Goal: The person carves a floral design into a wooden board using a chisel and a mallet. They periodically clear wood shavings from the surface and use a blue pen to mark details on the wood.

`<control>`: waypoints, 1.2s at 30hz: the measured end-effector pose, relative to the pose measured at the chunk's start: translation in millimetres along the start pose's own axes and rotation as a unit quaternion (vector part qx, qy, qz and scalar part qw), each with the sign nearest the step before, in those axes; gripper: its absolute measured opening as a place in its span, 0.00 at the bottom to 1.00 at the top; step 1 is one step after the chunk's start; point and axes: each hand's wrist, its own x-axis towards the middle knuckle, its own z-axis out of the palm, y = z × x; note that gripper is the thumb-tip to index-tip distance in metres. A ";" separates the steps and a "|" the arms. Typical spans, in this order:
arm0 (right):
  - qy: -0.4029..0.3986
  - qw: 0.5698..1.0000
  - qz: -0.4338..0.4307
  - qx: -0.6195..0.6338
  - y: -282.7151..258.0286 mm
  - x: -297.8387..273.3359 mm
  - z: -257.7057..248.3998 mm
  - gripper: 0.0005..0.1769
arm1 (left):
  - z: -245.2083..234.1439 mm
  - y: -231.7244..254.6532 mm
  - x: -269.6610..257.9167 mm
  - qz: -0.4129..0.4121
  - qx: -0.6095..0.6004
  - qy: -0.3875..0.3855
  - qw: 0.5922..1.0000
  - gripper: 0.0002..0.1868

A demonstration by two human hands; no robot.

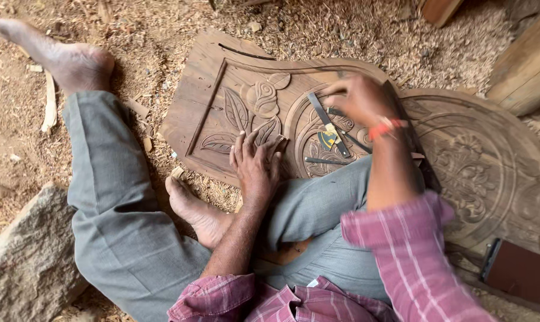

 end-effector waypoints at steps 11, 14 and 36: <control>-0.088 0.887 -0.043 0.452 -189.0 -172.8 29.1 0.10 | -2.7 -1.7 5.7 0.003 -0.073 0.042 0.996 0.13; -0.076 0.866 -0.045 0.492 -201.6 -182.3 27.2 0.10 | -20.6 4.0 -1.5 -0.006 -0.127 0.046 0.991 0.15; -0.187 0.608 -0.187 0.749 -249.2 -181.5 -50.3 0.10 | -14.0 -31.2 5.0 -0.243 -0.457 -0.055 0.854 0.15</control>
